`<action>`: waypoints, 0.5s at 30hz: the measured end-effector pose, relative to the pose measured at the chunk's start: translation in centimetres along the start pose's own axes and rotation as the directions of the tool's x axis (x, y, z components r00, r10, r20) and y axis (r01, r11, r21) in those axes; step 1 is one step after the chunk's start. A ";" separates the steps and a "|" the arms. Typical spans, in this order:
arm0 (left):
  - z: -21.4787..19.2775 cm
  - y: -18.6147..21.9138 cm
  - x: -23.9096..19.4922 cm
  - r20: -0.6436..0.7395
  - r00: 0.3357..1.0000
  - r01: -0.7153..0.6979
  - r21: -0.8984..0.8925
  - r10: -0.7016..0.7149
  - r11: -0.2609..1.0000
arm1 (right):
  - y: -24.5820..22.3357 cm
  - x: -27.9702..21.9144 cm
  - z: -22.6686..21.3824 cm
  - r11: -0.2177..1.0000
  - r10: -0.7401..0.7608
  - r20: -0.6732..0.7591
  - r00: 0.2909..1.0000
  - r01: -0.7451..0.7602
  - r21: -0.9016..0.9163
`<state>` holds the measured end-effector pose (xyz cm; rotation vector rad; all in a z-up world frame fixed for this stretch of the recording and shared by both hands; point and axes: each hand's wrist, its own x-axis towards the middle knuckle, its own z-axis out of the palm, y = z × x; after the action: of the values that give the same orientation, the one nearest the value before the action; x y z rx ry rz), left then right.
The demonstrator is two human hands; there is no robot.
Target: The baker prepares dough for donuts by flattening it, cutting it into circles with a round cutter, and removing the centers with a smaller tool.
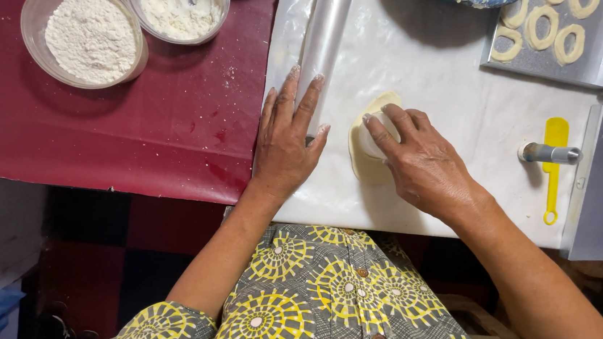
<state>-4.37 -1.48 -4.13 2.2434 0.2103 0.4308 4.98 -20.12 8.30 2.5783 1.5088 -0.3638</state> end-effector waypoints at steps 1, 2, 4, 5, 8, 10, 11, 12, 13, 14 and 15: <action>0.0 -0.1 0.0 0.000 1.000 0.001 0.001 -0.001 1.000 | -0.3 0.4 -0.6 1.000 -0.001 0.000 1.000 0.001 0.001; 0.1 0.0 0.0 0.006 1.000 -0.001 0.003 0.001 1.000 | -0.7 0.6 -1.1 0.994 0.097 0.085 0.992 -0.100 0.034; 0.3 -0.1 -0.1 0.014 1.000 -0.004 0.005 0.004 1.000 | -1.0 0.8 -1.7 0.977 0.192 0.173 0.966 -0.205 0.060; 0.4 -0.1 -0.1 0.017 1.000 0.000 0.015 -0.001 1.000 | -1.1 0.9 -1.7 0.954 0.269 0.245 0.931 -0.293 0.069; 0.2 -0.1 0.0 0.019 1.000 0.011 0.020 -0.012 1.000 | -0.6 0.7 -1.1 0.948 0.279 0.228 0.933 -0.305 0.089; 0.1 -0.1 -0.1 0.026 0.999 0.018 0.011 -0.018 1.000 | -0.4 0.3 -0.5 0.967 0.219 0.142 0.965 -0.234 0.102; 0.1 0.0 -0.1 0.026 1.000 0.013 0.010 -0.013 1.000 | -0.4 0.0 -0.3 0.984 0.150 0.052 0.987 -0.154 0.092; 0.1 -0.1 0.0 0.021 1.000 0.007 0.012 -0.007 1.000 | -0.3 -0.1 -0.2 0.995 0.074 -0.041 0.996 -0.071 0.073; 0.1 -0.1 0.1 0.020 1.000 0.005 0.013 -0.005 1.000 | -0.6 0.3 -0.7 0.995 0.074 -0.043 0.996 -0.071 0.073; 0.2 -0.1 0.0 0.017 1.000 0.008 0.008 -0.008 1.000 | -0.9 0.6 -1.2 0.984 0.152 0.040 0.988 -0.155 0.089; 0.2 -0.1 -0.1 0.014 1.000 0.011 0.004 -0.011 1.000 | -1.1 0.8 -1.7 0.966 0.226 0.124 0.966 -0.239 0.099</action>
<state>-4.34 -1.57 -4.34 2.2469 0.2166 0.4093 4.62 -18.45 9.74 2.7314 1.1639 -0.5683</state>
